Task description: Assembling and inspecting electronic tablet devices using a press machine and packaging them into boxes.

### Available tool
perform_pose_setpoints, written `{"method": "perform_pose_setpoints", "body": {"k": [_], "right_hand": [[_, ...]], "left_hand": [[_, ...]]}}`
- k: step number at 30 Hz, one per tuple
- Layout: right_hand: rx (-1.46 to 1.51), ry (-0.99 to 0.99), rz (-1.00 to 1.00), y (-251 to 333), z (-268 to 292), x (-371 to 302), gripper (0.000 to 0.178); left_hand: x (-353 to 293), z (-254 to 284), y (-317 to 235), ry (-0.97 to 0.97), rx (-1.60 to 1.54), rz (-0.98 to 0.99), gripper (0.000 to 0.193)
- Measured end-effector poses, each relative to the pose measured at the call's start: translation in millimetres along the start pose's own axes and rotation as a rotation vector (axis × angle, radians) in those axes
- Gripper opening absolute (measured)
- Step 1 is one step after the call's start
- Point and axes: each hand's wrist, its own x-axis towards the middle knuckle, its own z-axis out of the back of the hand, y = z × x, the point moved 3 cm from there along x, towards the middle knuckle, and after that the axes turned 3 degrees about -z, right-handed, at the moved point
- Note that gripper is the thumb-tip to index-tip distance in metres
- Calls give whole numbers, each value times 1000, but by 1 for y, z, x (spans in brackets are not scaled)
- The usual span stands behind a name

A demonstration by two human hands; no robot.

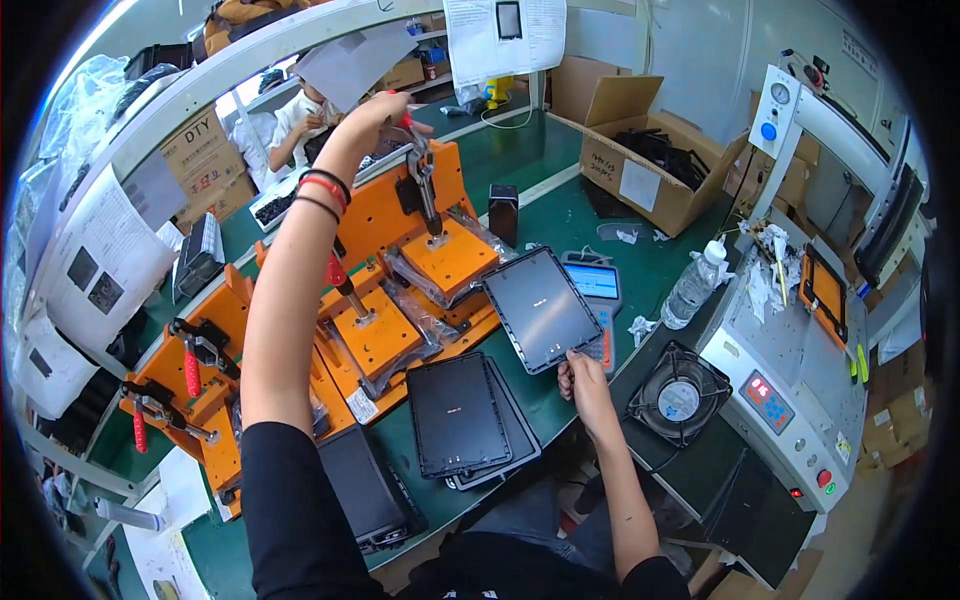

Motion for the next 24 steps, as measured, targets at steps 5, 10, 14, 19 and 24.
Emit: {"method": "perform_pose_setpoints", "body": {"k": [5, 10, 14, 19, 24], "right_hand": [[46, -48, -76, 1, 3, -12, 33], [51, -26, -132, -6, 0, -2, 34], [57, -137, -215, -5, 5, -12, 33], [51, -136, -156, -4, 2, -10, 33], [6, -119, -131, 1, -1, -13, 34]], "left_hand": [[15, 2, 49, 53, -73, 220, 20], [17, 4, 48, -17, -13, 215, 26], [16, 0, 49, -32, 8, 204, 24], [19, 5, 49, -61, 78, 77, 35], [-75, -15, -2, -817, 1045, -787, 32]]}}
